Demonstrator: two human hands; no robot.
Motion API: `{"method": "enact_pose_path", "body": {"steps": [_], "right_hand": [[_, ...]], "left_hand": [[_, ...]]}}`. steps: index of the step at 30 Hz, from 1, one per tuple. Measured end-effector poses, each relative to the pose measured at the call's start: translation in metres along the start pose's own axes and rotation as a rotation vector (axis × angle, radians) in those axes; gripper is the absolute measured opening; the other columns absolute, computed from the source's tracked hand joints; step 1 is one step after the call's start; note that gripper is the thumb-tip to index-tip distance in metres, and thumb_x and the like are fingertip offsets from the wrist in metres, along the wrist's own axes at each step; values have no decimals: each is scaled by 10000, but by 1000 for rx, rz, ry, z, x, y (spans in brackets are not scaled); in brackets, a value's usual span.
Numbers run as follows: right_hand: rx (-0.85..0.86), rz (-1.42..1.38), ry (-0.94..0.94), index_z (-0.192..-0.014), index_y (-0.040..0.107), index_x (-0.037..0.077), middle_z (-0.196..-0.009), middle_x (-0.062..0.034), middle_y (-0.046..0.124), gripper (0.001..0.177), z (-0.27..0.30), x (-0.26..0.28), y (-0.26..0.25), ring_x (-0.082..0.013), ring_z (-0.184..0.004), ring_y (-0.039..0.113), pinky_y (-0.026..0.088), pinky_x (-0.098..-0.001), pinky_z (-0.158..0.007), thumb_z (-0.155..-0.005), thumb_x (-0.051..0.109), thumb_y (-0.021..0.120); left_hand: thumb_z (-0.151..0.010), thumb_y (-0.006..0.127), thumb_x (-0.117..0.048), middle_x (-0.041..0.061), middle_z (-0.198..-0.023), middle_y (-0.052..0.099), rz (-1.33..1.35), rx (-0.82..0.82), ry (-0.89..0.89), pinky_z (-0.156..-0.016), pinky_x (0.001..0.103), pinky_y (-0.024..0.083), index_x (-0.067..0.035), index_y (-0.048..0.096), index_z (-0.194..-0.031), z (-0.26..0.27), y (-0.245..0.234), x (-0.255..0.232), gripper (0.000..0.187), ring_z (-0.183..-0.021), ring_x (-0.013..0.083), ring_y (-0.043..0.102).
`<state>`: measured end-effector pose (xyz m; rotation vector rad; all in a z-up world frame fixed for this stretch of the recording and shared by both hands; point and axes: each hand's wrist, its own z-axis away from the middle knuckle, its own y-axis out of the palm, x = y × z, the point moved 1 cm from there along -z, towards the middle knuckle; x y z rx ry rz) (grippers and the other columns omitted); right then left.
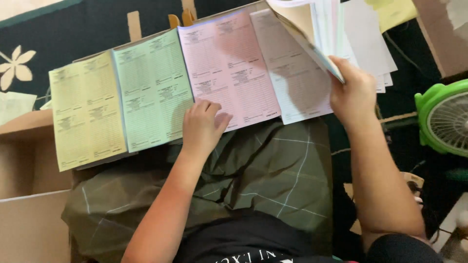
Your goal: Sorting multi-part carbonless forms by color into a multi-pocket folder at an efficient pace.
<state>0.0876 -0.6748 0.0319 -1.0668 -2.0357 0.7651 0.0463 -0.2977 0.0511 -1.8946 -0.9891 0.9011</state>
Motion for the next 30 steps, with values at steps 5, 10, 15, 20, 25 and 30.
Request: {"method": "enact_pose_path", "body": {"steps": [5, 10, 15, 20, 25, 30], "right_hand": [[-10, -58, -193, -1312, 692, 240, -1138, 20, 773, 447, -52, 141, 31, -186, -1046, 744, 593, -326, -846, -951, 27, 537], [379, 92, -293, -1211, 658, 196, -1140, -16, 768, 295, -26, 163, 75, -270, -986, 750, 602, -424, -760, -942, 142, 550], [338, 26, -322, -1310, 627, 140, -1316, -58, 702, 367, -2, 178, 75, -264, -1162, 694, 592, -406, -836, -957, 231, 577], [358, 9, -371, -1368, 607, 71, -1347, -155, 675, 527, -1, 170, 80, -362, -1159, 680, 581, -479, -870, -872, 214, 710], [449, -50, 207, -870, 529, 35, -616, -169, 469, 165, -51, 172, 41, -287, -611, 383, 359, -451, -605, -1010, 122, 545], [129, 18, 0, -1051, 586, 0, -761, -168, 583, 111, -109, 245, 44, -354, -606, 503, 360, -463, -551, -1144, 59, 570]], "left_hand": [[-637, 947, -313, 135, -996, 674, 101, 259, -65, -839, 439, 520, -57, 738, -1106, 22, -24, 18, 574, -927, 351, 689], [-741, 864, -328, 29, -1015, 709, 54, 197, 57, -844, 434, 491, -209, 791, -1005, 34, -14, 35, 298, -980, 292, 699], [-776, 775, -236, 21, -605, 573, 67, -154, 163, -760, 407, 439, -223, 719, -694, 45, -2, 39, 100, -712, 274, 601], [-748, 778, -199, 10, -612, 532, 51, -441, 196, -753, 400, 434, -213, 649, -669, 39, -16, 41, 152, -748, 231, 547], [-942, 736, -136, 122, -1059, 763, 191, -16, 25, -961, 417, 570, -57, 753, -1082, 50, -108, 105, 162, -992, 246, 707], [-826, 851, -385, 98, -993, 663, -83, 315, 1, -838, 413, 505, -64, 707, -1043, 100, -111, 190, 413, -926, 285, 623]]}}
